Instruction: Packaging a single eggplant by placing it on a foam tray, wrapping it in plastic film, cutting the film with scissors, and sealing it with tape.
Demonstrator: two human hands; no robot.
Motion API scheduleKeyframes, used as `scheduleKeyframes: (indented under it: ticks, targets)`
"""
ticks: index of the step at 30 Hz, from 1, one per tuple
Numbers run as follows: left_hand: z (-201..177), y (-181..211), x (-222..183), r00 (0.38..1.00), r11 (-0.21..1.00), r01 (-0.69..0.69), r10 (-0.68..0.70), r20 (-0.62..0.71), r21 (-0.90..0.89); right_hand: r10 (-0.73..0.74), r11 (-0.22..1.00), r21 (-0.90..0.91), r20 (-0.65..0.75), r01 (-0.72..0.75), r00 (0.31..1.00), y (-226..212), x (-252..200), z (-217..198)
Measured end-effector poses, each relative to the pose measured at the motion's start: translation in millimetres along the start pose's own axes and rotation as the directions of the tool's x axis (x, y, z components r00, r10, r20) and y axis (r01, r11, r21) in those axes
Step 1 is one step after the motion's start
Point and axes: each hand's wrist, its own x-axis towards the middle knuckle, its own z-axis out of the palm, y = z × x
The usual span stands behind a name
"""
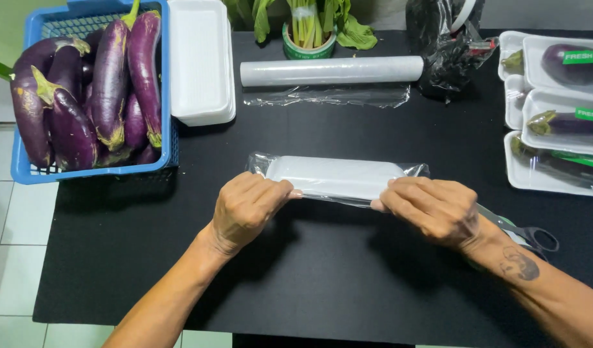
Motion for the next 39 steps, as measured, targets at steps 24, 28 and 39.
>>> scheduleKeyframes:
  ticks: [24,28,39]
  targets:
    - [-5,9,-2,0.841,0.848,0.499,-0.425,0.334,-0.179,0.374,0.898,0.156,0.225,-0.412,0.9,-22,15,-11]
    - [-4,4,4,0.826,0.819,0.529,-0.436,0.357,-0.223,0.414,0.866,0.189,0.247,-0.463,0.876,-16,3,-1]
    - [-9,-13,20,0.679,0.572,0.721,-0.472,0.562,-0.391,0.524,0.682,0.295,0.442,-0.669,0.728,-3,24,-2]
